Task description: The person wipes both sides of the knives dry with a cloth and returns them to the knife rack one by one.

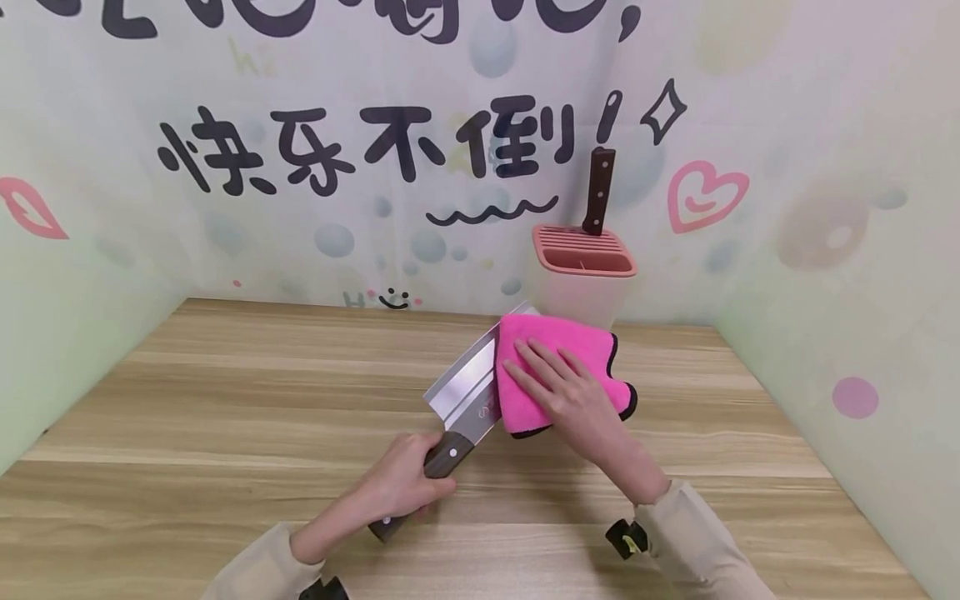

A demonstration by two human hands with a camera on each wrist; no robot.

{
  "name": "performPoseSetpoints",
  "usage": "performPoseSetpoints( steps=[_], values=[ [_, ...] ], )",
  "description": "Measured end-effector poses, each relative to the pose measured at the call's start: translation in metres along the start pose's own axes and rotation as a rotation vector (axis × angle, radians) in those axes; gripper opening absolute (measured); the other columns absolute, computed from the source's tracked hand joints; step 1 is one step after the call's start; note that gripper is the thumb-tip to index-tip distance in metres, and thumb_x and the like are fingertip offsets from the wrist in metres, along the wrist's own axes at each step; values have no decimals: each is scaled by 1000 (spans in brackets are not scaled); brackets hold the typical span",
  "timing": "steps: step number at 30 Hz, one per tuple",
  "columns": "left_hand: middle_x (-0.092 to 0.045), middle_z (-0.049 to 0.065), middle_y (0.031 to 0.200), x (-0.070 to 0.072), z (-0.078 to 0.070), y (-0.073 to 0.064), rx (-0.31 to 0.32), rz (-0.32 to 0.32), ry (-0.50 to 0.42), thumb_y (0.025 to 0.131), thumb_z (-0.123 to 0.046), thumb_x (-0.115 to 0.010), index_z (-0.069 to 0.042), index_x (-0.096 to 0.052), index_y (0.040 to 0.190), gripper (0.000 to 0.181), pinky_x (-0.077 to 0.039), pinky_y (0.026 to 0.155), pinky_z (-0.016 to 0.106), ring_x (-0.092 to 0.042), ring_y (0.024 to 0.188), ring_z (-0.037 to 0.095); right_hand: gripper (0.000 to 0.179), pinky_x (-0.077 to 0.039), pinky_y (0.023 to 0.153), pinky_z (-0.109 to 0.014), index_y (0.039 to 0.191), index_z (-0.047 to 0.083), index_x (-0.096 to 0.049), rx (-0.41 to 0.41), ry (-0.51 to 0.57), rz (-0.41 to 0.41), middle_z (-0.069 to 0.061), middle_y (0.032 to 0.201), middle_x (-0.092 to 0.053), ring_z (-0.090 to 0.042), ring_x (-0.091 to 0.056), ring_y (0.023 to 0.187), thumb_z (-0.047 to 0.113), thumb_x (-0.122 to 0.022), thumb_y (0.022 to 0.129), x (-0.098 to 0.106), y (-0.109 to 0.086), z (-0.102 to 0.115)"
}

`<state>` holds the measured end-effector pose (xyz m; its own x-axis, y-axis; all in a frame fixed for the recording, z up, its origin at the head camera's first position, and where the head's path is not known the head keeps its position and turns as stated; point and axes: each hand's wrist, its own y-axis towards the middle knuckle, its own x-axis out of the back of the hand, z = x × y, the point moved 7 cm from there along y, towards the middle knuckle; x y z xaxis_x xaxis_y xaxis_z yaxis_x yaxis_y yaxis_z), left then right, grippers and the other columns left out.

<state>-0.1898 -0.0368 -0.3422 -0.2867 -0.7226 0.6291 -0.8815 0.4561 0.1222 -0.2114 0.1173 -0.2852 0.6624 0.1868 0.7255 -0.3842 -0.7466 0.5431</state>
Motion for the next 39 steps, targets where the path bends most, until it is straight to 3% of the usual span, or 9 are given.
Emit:
performPoseSetpoints(
  steps=[13, 21, 29, 39],
  values=[
    [-49, 1, 56, 1, -1, 0, -11, -22, 42, 69, -3, -63, 0, -52, 77, 14, -37, 32, 20, -45, 35, 3, 52, -39, 94, -43, 120, 3, -54, -110, 62, -37, -20, 126, -49, -34, -44, 117, -8, -64, 70, -5, -8, -19],
    [-46, -3, 60, 3, -1, 0, -25, -52, 125, 68, -20, -74, -5, -52, 76, 28, -34, 41, 18, -43, 49, 5, 53, -42, 90, -48, 121, 4, -54, -226, 130, -41, -21, 126, -48, -38, -44, 116, -12, -64, 71, -9, -13, -30],
    [-49, 2, 57, 2, -1, 1, -7, -32, 9, 68, 1, -61, 3, -47, 81, 19, -38, 30, 21, -44, 33, 3, 52, -41, 91, -49, 121, 4, -54, -293, 175, -107, -21, 122, -51, -37, -46, 114, -15, -60, 73, -6, -17, -38],
    [-54, 4, 60, 5, -4, 1, -50, -48, -159, 73, 1, -58, 5, -45, 91, 22, -41, 31, 25, -48, 34, 5, 66, -42, 89, -49, 123, 2, -51, -350, 246, -234, -22, 126, -47, -37, -45, 115, -16, -69, 62, 7, -16, -42]
  ],
)
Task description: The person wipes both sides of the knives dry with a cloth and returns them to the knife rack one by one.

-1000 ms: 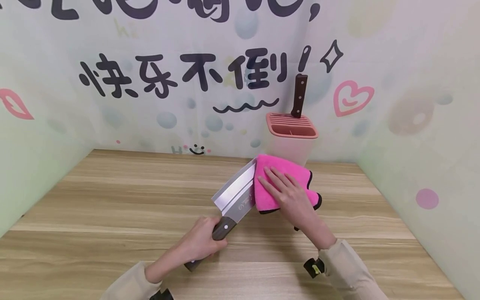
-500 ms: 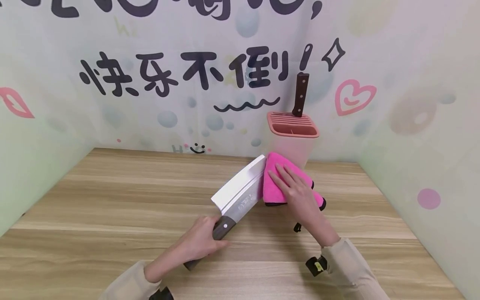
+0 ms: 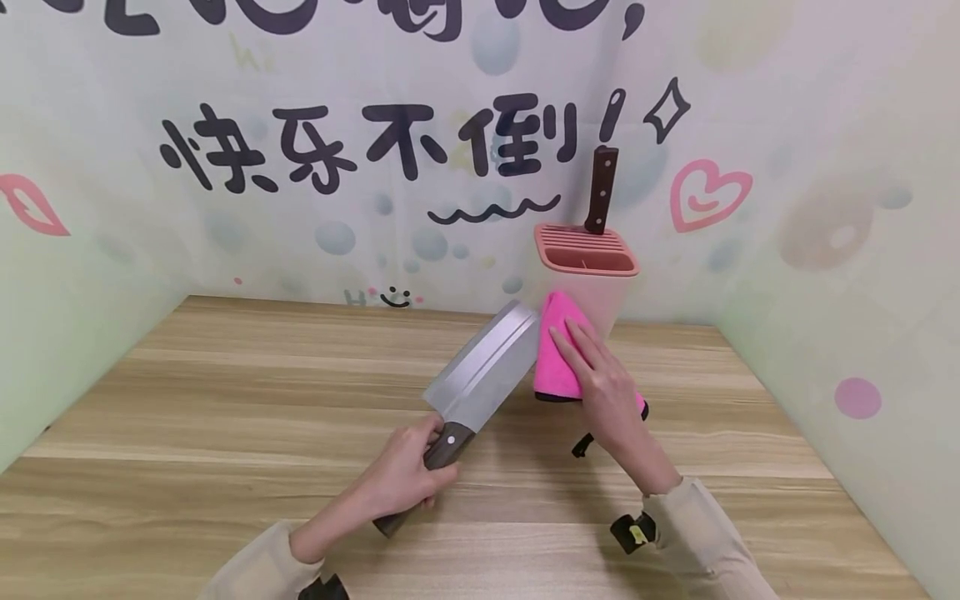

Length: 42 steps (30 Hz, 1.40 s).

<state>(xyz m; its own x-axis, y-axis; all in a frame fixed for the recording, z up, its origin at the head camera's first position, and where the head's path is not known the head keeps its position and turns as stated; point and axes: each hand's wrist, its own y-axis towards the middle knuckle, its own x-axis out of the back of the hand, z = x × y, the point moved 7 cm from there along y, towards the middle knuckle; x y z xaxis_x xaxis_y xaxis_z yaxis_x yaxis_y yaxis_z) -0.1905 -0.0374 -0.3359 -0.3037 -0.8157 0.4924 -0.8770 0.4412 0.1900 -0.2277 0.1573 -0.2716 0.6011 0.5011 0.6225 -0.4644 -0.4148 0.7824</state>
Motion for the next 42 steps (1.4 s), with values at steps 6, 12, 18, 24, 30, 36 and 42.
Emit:
performPoseSetpoints(
  steps=[6, 12, 18, 24, 30, 36, 42],
  values=[
    [-54, 8, 55, 3, 1, 1, 12, 4, -68, 84, -14, -59, 6, -49, 99, 27, -41, 34, 23, -49, 38, 8, 69, -42, 88, -50, 124, 4, -51, -14, 44, -54, -19, 126, -48, -35, -46, 114, -8, -75, 61, 5, 0, 2],
    [-53, 8, 62, 2, 1, 6, 8, 82, -232, 93, -17, -47, 8, -46, 91, 25, -48, 43, 28, -51, 48, 11, 63, -43, 88, -49, 122, 4, -52, 18, 52, -52, -20, 124, -49, -35, -47, 113, -13, -69, 63, 5, 2, 11],
    [-47, 2, 72, -5, 6, 6, 127, 225, -552, 96, -20, -40, 12, -41, 107, 34, -43, 50, 20, -45, 57, 6, 61, -42, 90, -48, 120, 1, -53, 59, 53, -37, -21, 123, -49, -36, -46, 114, -16, -65, 64, 3, 4, 20],
    [-38, -3, 69, -10, 8, 7, 232, 271, -819, 93, -18, -45, 3, -43, 104, 24, -32, 46, 12, -36, 54, 3, 56, -41, 92, -47, 119, 2, -55, 133, 27, -64, -22, 121, -51, -36, -47, 113, -15, -62, 66, 3, 7, 29],
    [-35, -4, 60, -10, 6, 9, 217, 277, -742, 91, -21, -49, -5, -40, 84, 20, -29, 42, 12, -32, 48, 2, 48, -43, 90, -46, 118, 5, -56, 194, -22, -63, -20, 121, -52, -34, -47, 114, -9, -61, 72, 3, 10, 44],
    [-38, -1, 62, -14, 4, 6, 227, 305, -750, 92, -22, -47, -5, -31, 91, 23, -30, 41, 12, -33, 46, 2, 31, -43, 89, -45, 118, 6, -57, 284, -87, -44, -20, 122, -52, -34, -47, 114, 1, -42, 91, 2, 11, 63],
    [-42, 1, 70, -15, 4, 6, 191, 294, -753, 93, -18, -43, -4, -32, 95, 18, -34, 42, 13, -37, 49, 2, 37, -42, 92, -42, 117, 8, -58, 377, -174, -39, -19, 121, -53, -32, -48, 114, 4, -29, 96, 0, 10, 79]
  ],
)
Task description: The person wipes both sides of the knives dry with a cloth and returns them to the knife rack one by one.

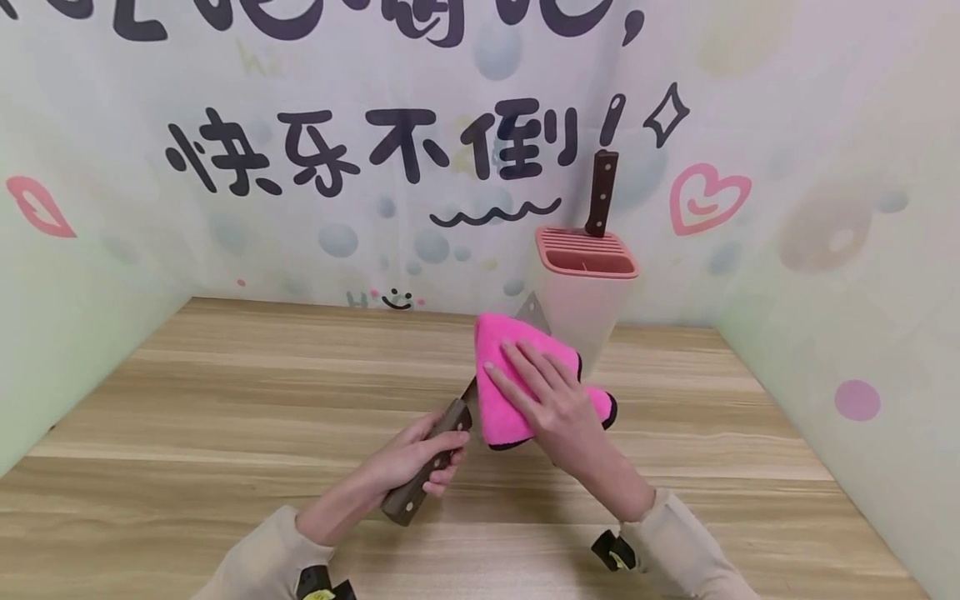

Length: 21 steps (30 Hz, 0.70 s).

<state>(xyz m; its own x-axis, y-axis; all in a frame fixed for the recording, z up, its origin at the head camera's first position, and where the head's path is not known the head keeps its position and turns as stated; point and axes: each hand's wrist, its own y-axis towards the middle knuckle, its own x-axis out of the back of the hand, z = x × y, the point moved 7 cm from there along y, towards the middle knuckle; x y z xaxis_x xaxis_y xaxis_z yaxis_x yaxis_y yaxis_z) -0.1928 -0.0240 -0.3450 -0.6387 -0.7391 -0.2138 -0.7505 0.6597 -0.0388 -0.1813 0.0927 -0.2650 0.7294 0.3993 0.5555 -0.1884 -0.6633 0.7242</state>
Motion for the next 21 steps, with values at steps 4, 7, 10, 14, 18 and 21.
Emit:
performPoseSetpoints(
  steps=[4, 7, 10, 14, 18, 21],
  values=[
    [-43, 1, 68, 0, -2, 0, -17, 4, 5, 94, -20, -43, -3, -34, 100, 20, -37, 46, 15, -40, 52, 4, 37, -42, 92, -40, 116, 10, -59, 41, -48, 15, -16, 121, -54, -30, -49, 114, 5, -29, 96, 0, 3, 7],
    [-45, 1, 69, 1, -2, 0, -20, -11, 12, 95, -21, -43, -2, -35, 101, 21, -41, 50, 17, -44, 56, 5, 38, -42, 93, -39, 118, 11, -59, 75, -72, 42, -14, 122, -54, -28, -48, 115, 4, -28, 96, -1, 4, 11],
    [-45, 2, 73, 2, -2, 0, -20, -35, 26, 95, -19, -41, -1, -37, 100, 19, -43, 53, 18, -46, 59, 6, 40, -40, 95, -38, 119, 13, -58, 117, -89, 81, -12, 123, -53, -26, -47, 117, 4, -25, 97, -2, 4, 15],
    [-44, 2, 76, 4, -4, 0, -28, -54, 7, 96, -19, -39, -2, -38, 97, 17, -42, 54, 18, -43, 60, 6, 44, -37, 98, -39, 121, 14, -55, 163, -71, 148, -11, 127, -50, -27, -43, 120, 6, -20, 98, -5, 3, 18],
    [-41, 1, 72, 6, -4, 2, -37, -68, -4, 96, -18, -39, -3, -38, 95, 16, -38, 49, 16, -39, 54, 5, 45, -34, 101, -39, 124, 15, -52, 192, -56, 209, -11, 131, -46, -27, -40, 122, 5, -18, 97, -9, 3, 19],
    [-41, -1, 66, 9, -3, 3, -49, -84, 38, 95, -14, -40, -2, -40, 96, 12, -37, 47, 16, -39, 51, 4, 44, -32, 102, -39, 127, 16, -49, 209, -54, 253, -11, 133, -43, -27, -38, 124, 2, -26, 94, -12, 3, 20]
  ],
)
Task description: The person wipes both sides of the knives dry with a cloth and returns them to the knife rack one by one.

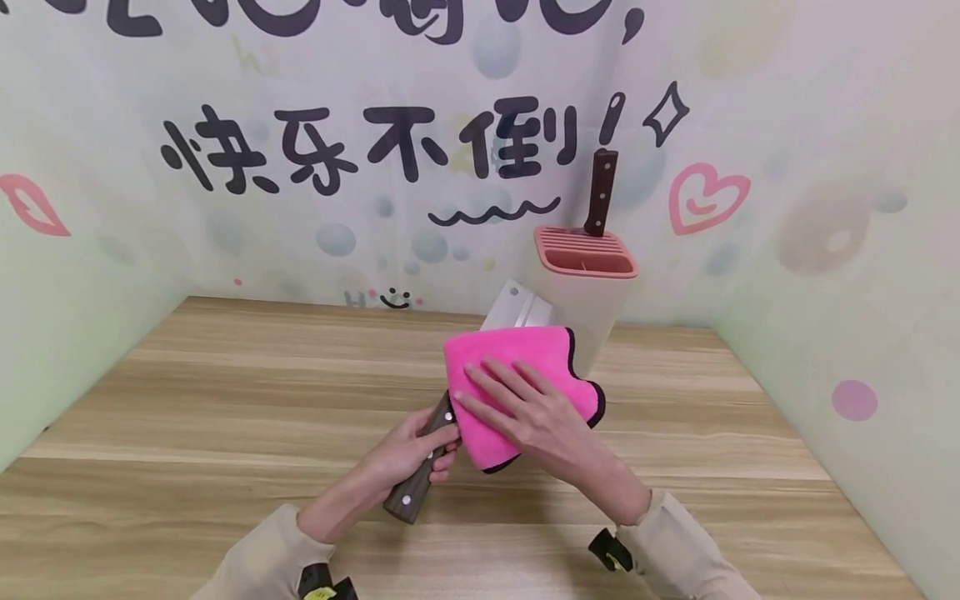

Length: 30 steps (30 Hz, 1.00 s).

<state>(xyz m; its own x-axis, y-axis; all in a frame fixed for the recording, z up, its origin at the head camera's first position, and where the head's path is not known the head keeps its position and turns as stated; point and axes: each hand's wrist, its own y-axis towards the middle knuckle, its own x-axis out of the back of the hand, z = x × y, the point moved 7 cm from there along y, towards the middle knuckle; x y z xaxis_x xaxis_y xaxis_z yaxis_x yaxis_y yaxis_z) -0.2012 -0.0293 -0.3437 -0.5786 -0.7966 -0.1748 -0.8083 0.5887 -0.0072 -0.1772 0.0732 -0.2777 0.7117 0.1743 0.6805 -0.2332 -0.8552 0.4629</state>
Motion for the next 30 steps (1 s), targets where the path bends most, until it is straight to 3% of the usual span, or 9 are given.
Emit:
performPoseSetpoints(
  steps=[8, 15, 23, 30],
  values=[
    [-41, 0, 58, 5, 2, 1, -38, -53, 90, 91, -7, -43, -1, -43, 94, 7, -39, 45, 18, -41, 47, 6, 58, -33, 100, -39, 129, 18, -47, 8, -16, 88, -9, 136, -40, -26, -34, 126, 6, -65, 75, -2, 3, 1],
    [-42, 0, 57, 5, 1, 0, -45, -74, 125, 92, -11, -47, 1, -43, 92, 13, -39, 45, 18, -42, 46, 7, 57, -37, 98, -39, 128, 17, -49, -47, 16, 90, -7, 134, -43, -25, -37, 125, 4, -67, 75, -2, 6, -5],
    [-46, 1, 59, 5, -1, -2, -39, -94, 179, 91, -25, -51, 7, -43, 93, 33, -40, 44, 19, -44, 47, 8, 58, -40, 95, -38, 129, 18, -48, -120, 33, 114, -8, 132, -45, -25, -38, 124, 3, -67, 76, -7, 6, -19],
    [-47, 1, 58, 6, 1, -2, -45, -104, 210, 90, -25, -52, 2, -44, 90, 28, -40, 42, 19, -44, 46, 7, 58, -41, 93, -39, 129, 16, -48, -186, 25, 106, -8, 130, -47, -25, -40, 122, 1, -65, 76, -12, 3, -33]
  ],
)
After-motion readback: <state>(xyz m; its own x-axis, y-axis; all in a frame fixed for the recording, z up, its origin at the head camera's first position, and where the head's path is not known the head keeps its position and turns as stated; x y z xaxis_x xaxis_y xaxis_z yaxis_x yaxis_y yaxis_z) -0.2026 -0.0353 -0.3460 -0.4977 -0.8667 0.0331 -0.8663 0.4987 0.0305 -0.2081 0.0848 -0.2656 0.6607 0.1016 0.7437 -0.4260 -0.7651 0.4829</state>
